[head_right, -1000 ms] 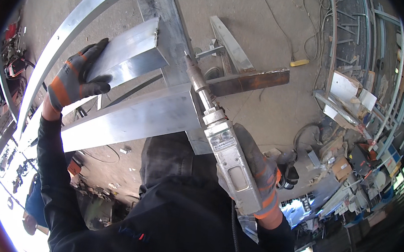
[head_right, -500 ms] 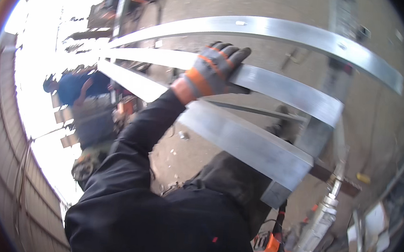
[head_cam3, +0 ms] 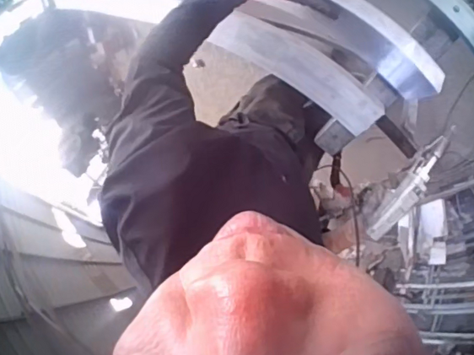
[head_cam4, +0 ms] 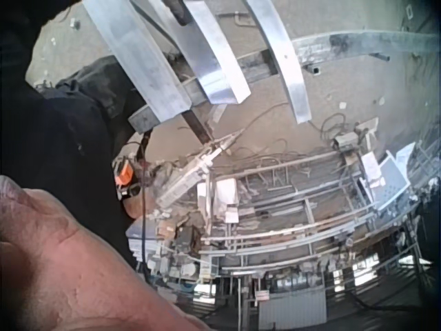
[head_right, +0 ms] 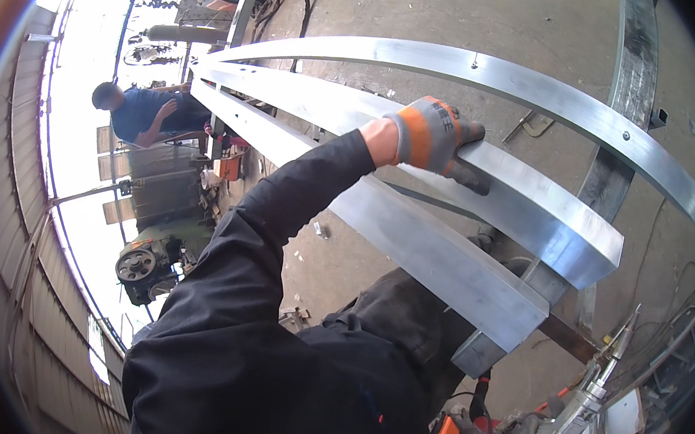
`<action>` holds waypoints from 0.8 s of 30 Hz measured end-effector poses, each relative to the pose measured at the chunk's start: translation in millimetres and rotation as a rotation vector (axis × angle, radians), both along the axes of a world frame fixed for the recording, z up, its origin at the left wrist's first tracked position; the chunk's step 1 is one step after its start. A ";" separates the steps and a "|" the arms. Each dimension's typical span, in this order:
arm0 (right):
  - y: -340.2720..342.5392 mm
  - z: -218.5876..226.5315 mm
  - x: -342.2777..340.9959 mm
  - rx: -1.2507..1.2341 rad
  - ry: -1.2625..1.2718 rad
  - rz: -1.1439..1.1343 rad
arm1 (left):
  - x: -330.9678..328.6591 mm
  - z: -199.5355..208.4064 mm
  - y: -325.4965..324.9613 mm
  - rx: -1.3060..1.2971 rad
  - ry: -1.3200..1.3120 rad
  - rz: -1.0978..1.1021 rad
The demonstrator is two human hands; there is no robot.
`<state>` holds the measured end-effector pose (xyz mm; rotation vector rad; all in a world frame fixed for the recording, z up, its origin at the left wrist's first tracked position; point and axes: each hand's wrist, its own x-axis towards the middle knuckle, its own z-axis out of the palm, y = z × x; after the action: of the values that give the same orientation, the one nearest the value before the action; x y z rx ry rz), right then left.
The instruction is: The person welds multiple long metal strips onto a metal frame using a handheld welding tool. They repeatedly position each strip, weld it in place, and move to the next strip along the frame. The person wears gloves and works in a workshop environment.
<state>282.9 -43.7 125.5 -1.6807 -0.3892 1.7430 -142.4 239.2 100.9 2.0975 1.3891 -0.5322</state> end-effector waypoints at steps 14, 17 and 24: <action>-42.3 38.4 12.1 -0.015 0.413 -0.334 | -31.3 -71.6 46.1 -0.278 -0.114 0.039; -36.9 22.8 6.8 0.116 0.822 -0.503 | -41.6 -87.6 40.4 -0.423 -0.125 0.083; -47.2 35.0 6.6 0.006 -0.104 -0.135 | -32.5 -76.9 51.8 -0.433 -0.112 0.130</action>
<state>289.5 -90.8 160.5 -1.7565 -0.3189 1.5599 -174.9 291.0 24.1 1.6538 1.2105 -0.5919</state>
